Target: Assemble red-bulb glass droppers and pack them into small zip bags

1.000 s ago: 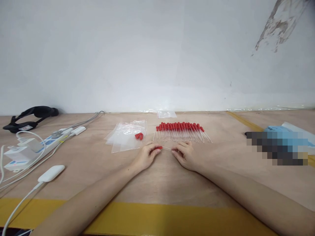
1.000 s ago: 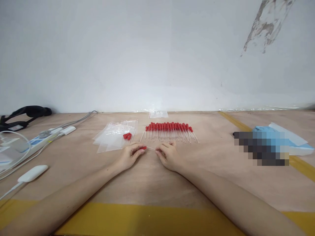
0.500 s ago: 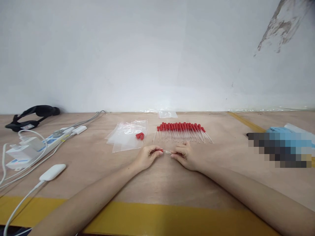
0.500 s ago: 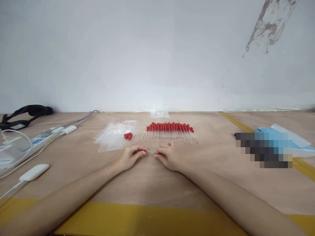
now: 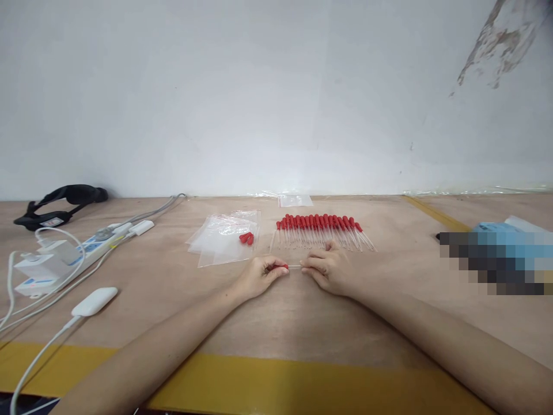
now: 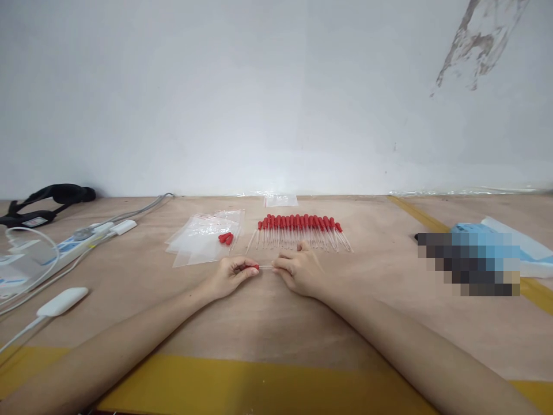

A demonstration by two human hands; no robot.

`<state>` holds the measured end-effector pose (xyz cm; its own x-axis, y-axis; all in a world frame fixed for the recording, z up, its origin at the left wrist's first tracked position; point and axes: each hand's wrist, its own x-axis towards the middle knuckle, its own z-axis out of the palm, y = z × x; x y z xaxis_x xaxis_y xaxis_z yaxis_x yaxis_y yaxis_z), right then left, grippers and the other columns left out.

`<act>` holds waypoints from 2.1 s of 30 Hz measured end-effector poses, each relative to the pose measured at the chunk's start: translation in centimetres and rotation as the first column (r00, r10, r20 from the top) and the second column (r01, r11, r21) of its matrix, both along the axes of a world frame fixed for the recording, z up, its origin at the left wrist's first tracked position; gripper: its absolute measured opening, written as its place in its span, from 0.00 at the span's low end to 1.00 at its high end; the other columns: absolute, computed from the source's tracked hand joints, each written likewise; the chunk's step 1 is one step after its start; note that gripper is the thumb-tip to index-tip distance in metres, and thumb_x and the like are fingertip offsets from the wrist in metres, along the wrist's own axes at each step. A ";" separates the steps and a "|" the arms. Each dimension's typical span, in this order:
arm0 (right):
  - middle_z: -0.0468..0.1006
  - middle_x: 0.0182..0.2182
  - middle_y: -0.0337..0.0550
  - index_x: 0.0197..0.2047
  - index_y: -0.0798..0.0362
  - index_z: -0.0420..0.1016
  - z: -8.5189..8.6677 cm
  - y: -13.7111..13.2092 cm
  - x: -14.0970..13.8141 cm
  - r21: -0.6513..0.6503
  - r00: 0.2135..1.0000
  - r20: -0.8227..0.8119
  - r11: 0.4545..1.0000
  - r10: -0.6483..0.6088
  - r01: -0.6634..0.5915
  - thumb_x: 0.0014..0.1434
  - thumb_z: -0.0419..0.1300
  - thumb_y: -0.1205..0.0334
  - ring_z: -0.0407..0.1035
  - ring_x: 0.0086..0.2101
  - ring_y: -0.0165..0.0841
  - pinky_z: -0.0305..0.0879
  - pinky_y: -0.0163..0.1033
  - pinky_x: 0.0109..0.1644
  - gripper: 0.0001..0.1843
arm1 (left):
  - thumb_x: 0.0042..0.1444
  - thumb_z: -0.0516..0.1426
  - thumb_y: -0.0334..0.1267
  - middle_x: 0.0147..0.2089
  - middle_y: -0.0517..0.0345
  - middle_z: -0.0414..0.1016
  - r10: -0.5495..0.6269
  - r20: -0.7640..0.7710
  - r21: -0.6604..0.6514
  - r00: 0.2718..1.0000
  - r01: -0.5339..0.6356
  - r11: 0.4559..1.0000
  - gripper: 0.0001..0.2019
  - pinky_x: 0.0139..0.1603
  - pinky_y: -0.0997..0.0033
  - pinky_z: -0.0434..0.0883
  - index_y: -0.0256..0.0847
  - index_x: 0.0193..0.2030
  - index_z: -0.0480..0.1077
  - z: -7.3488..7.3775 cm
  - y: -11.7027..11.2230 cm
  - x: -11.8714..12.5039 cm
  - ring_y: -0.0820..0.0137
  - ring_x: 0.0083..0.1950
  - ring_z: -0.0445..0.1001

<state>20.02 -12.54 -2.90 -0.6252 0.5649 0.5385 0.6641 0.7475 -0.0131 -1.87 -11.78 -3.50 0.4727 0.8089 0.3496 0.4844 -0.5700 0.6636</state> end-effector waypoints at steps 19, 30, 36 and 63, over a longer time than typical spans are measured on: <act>0.73 0.24 0.37 0.26 0.52 0.69 -0.2 -0.7 -1.1 -0.138 1.000 -0.010 0.990 -0.016 0.014 0.61 0.45 0.61 0.59 0.24 0.27 0.47 0.40 0.37 0.16 | 0.55 0.51 0.39 0.32 0.55 0.71 -0.096 -0.103 0.174 0.990 0.113 0.978 0.09 0.34 0.73 0.66 0.38 0.35 0.69 0.0 -0.8 0.1 0.72 0.32 0.68; 0.76 0.28 0.40 0.30 0.51 0.72 1.6 -1.1 -1.4 -0.211 0.996 0.075 0.975 -0.057 0.072 0.57 0.49 0.65 0.66 0.27 0.30 0.51 0.39 0.38 0.11 | 0.54 0.54 0.42 0.41 0.54 0.72 -0.044 -0.147 0.286 0.988 0.086 0.954 0.12 0.45 0.69 0.66 0.41 0.43 0.68 0.6 1.0 -1.2 0.68 0.43 0.69; 0.76 0.24 0.39 0.24 0.52 0.74 3.2 2.3 -1.5 -0.511 0.931 -0.160 0.835 -0.327 0.205 0.52 0.54 0.59 0.68 0.26 0.31 0.56 0.34 0.28 0.10 | 0.54 0.52 0.38 0.43 0.50 0.70 0.413 -0.064 0.461 0.909 -0.340 0.820 0.10 0.51 0.61 0.63 0.38 0.41 0.70 0.6 4.9 -5.2 0.62 0.47 0.66; 0.76 0.31 0.53 0.32 0.56 0.73 1.0 8.0 -11.2 -0.361 0.775 0.059 0.710 -0.630 0.605 0.53 0.50 0.55 0.69 0.34 0.40 0.43 0.48 0.45 0.15 | 0.52 0.53 0.37 0.35 0.55 0.72 0.317 -0.099 0.279 0.943 -0.280 0.919 0.08 0.40 0.68 0.69 0.40 0.35 0.72 -0.6 6.9 -6.0 0.67 0.37 0.71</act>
